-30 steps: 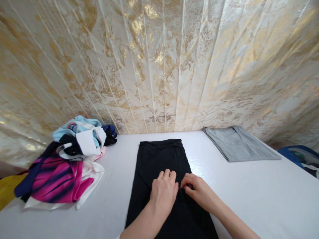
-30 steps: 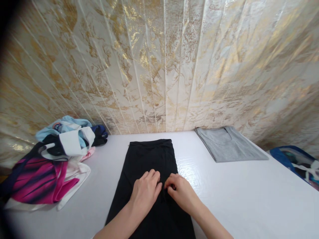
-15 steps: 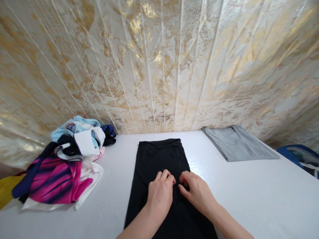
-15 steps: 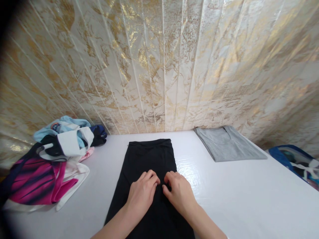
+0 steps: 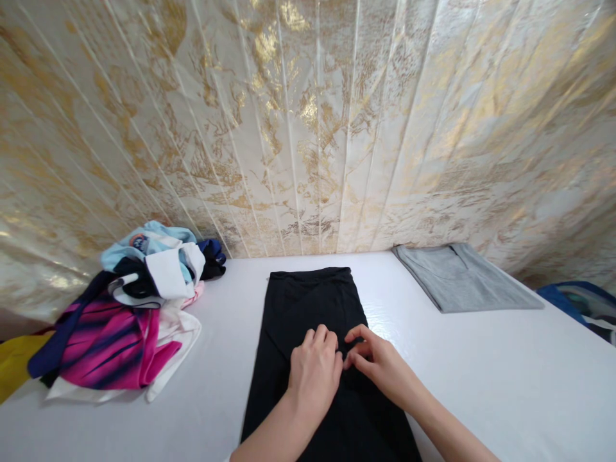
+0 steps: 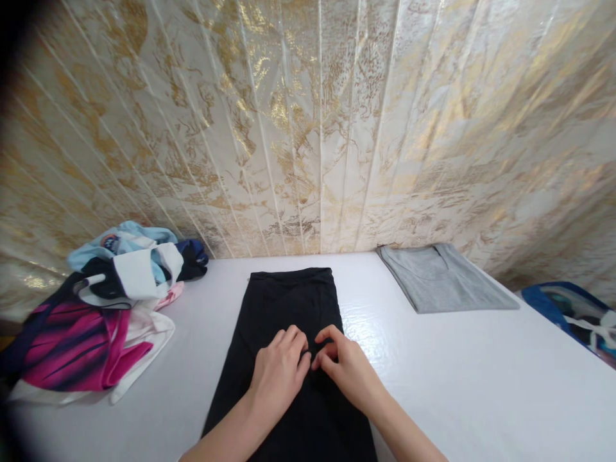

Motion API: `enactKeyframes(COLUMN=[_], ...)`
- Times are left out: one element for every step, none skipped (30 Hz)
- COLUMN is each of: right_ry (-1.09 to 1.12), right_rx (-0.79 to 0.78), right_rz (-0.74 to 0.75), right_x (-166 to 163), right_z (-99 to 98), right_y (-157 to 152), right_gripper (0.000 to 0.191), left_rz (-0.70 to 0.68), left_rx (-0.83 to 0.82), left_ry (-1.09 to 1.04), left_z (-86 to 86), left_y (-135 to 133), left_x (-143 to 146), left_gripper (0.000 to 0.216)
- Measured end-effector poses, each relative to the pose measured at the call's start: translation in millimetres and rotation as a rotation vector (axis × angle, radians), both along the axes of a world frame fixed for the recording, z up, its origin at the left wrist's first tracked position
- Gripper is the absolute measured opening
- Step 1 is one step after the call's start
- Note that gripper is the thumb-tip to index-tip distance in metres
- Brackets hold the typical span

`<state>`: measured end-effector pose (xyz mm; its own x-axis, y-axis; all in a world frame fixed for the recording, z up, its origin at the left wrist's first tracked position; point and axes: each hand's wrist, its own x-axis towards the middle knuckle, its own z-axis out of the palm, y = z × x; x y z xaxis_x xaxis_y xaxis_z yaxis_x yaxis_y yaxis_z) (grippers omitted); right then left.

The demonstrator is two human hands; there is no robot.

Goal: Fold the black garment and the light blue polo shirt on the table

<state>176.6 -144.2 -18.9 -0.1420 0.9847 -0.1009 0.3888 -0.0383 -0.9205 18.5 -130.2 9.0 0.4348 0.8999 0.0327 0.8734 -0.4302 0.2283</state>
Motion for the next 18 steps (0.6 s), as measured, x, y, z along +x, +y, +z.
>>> enactKeyframes(right_ry=[0.027, 0.046, 0.05, 0.034, 0.001, -0.044, -0.093, -0.142, -0.188, -0.231, -0.275, -0.322, -0.366, -0.403, -0.429, -0.445, -0.447, -0.437], right_rx=[-0.014, -0.021, -0.018, -0.008, 0.006, 0.023, 0.041, 0.058, 0.073, 0.084, 0.097, 0.113, 0.132, 0.153, 0.172, 0.188, 0.195, 0.191], right_rz=[0.01, 0.022, 0.036, 0.048, 0.054, 0.056, 0.051, 0.039, 0.025, 0.014, 0.006, 0.0, -0.008, -0.011, -0.012, -0.012, -0.01, -0.007], right_x=[1, 2, 2, 3, 3, 2, 1, 0, -2, -4, -7, -9, -11, -12, -13, -13, -13, -12], right_z=[-0.4, -0.6, -0.5, 0.0, 0.8, 1.9, 3.1, 4.4, 5.5, 6.3, 6.8, 6.8, 6.5, 5.8, 5.1, 4.4, 3.8, 3.4], right_y=[0, 1, 1, 1, 1, 0, 0, 0, 0, 0, -1, -1, -1, -1, -1, -1, -1, -1], right_gripper=[0.021, 0.023, 0.025, 0.027, 0.028, 0.026, 0.022, 0.017, 0.012, 0.009, 0.007, 0.006, 0.005, 0.006, 0.008, 0.011, 0.013, 0.015], left_rz=[-0.001, -0.001, 0.0, 0.0, 0.0, 0.001, 0.0, -0.003, -0.006, -0.01, -0.011, -0.013, -0.015, -0.017, -0.021, -0.027, -0.035, -0.043], left_rx=[0.005, 0.011, 0.015, 0.017, 0.019, 0.022, 0.023, 0.024, 0.023, 0.018, 0.012, 0.004, -0.004, -0.011, -0.016, -0.021, -0.026, -0.035], left_ry=[-0.006, -0.012, -0.018, -0.026, -0.034, -0.043, -0.053, -0.064, -0.074, -0.084, -0.092, -0.099, -0.104, -0.108, -0.11, -0.113, -0.116, -0.121], left_z=[-0.2, -0.6, -1.2, -2.1, -3.0, -3.9, -4.8, -5.6, -6.2, -6.6, -6.8, -6.9, -6.8, -6.6, -6.4, -6.2, -6.2, -6.2], left_y=[0, 0, 1, 1, 1, 1, 2, 2, 3, 4, 4, 5, 5, 4, 4, 4, 3, 2], left_x=[0, -1, -1, -2, -3, -3, -4, -5, -5, -6, -7, -8, -8, -9, -10, -10, -10, -11], left_gripper=[0.011, 0.011, 0.011, 0.011, 0.013, 0.014, 0.015, 0.016, 0.016, 0.016, 0.017, 0.017, 0.017, 0.017, 0.018, 0.019, 0.019, 0.02])
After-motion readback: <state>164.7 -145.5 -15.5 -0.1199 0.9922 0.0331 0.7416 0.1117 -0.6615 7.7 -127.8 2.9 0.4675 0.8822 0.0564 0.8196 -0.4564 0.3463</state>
